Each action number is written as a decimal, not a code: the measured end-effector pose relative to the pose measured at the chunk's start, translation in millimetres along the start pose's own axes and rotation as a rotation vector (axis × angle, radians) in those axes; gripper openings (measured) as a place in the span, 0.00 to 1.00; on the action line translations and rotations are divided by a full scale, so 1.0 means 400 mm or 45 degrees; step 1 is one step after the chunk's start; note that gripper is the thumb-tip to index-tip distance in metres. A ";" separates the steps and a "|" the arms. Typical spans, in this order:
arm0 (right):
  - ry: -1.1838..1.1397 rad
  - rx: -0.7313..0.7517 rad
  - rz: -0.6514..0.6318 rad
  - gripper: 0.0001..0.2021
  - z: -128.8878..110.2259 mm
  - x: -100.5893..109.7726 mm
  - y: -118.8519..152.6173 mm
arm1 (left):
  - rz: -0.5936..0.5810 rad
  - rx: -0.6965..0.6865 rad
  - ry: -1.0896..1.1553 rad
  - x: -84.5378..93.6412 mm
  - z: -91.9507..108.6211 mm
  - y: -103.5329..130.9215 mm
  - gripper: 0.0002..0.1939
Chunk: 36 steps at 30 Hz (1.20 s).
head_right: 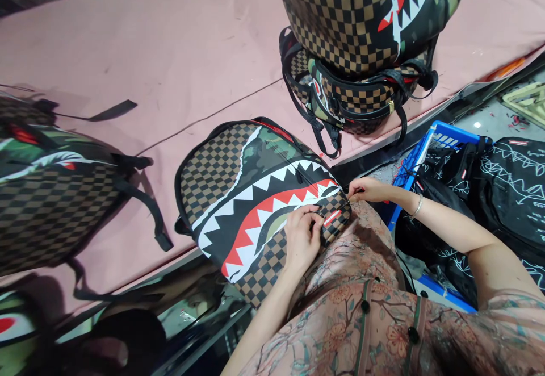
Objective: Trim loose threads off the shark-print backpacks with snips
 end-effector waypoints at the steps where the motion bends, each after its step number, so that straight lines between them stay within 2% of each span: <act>1: 0.003 0.009 -0.007 0.11 -0.002 -0.005 -0.003 | 0.001 0.000 0.000 0.000 0.000 0.000 0.05; 18: 0.172 0.064 0.040 0.07 -0.032 -0.033 -0.016 | 0.001 0.032 0.005 -0.003 -0.001 -0.002 0.06; 25: 0.172 0.034 0.072 0.06 -0.024 -0.028 -0.011 | -0.008 0.037 -0.004 -0.004 -0.001 -0.002 0.05; 30: 0.183 -0.001 0.045 0.08 -0.026 -0.019 -0.006 | 0.002 0.032 -0.017 -0.005 -0.001 -0.001 0.05; 36: 0.170 0.023 -0.021 0.08 -0.050 -0.047 -0.020 | 0.004 0.040 -0.013 -0.003 0.000 -0.002 0.05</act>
Point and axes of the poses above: each hand's wrist, its own y-axis away from the middle knuckle, its own x-axis out of the back of the hand, z = x × y, the point moved 5 cm from there along -y, towards the middle knuckle, and after that the axes turned 10 degrees about -y, right-handed, at the moved point
